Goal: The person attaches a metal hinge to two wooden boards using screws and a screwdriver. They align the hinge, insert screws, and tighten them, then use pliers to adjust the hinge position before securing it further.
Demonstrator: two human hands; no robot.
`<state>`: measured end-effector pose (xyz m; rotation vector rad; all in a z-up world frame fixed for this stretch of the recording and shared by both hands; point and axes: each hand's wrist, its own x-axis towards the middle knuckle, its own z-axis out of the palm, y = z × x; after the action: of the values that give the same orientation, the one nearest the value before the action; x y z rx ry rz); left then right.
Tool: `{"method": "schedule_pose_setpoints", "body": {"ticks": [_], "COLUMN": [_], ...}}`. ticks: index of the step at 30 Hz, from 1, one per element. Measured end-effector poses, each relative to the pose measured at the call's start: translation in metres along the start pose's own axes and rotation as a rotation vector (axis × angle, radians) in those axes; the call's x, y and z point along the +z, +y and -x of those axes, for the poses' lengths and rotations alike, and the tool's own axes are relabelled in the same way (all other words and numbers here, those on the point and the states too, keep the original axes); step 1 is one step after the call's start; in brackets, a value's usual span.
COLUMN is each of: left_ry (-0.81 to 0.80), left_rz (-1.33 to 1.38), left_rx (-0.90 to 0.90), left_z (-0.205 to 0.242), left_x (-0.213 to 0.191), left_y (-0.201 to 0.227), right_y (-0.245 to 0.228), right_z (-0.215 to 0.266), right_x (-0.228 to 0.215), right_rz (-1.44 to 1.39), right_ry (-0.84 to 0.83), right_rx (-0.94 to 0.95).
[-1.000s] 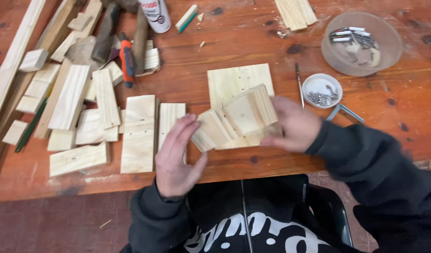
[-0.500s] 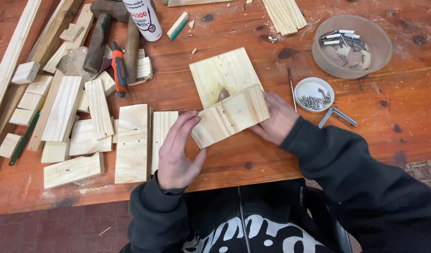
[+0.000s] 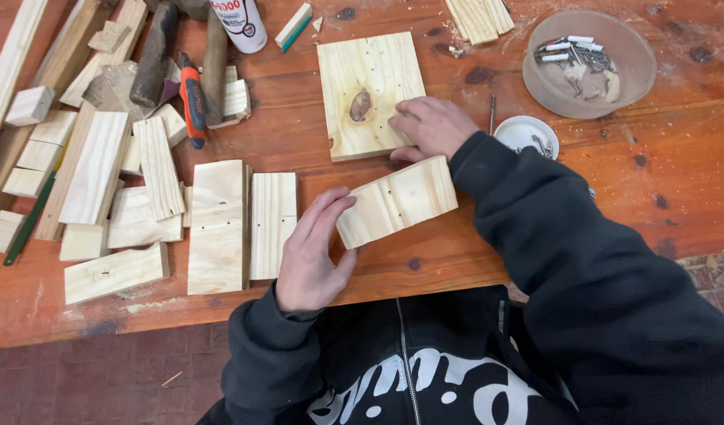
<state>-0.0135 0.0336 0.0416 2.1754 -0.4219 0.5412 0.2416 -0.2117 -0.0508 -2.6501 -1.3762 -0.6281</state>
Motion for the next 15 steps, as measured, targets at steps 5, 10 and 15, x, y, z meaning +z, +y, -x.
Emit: {"method": "schedule_pose_setpoints", "body": {"ticks": [5,10,15], "left_ry": [-0.183,-0.409,-0.518], "left_rz": [0.078,0.026,-0.061], "left_rx": [-0.112,-0.195,-0.319], "left_z": [-0.007,-0.007,-0.017], "left_x": [0.006,0.017,0.014], "left_y": [0.005,-0.007,-0.004], "right_y": [0.015,0.001,-0.018], "right_z": [0.029,0.058,0.101], "right_x": [-0.048,-0.135,-0.152], "right_rz": [-0.066,-0.207,-0.399], "right_ry": [-0.036,-0.052,0.113], "right_rx": [0.112,0.195,0.268]}}
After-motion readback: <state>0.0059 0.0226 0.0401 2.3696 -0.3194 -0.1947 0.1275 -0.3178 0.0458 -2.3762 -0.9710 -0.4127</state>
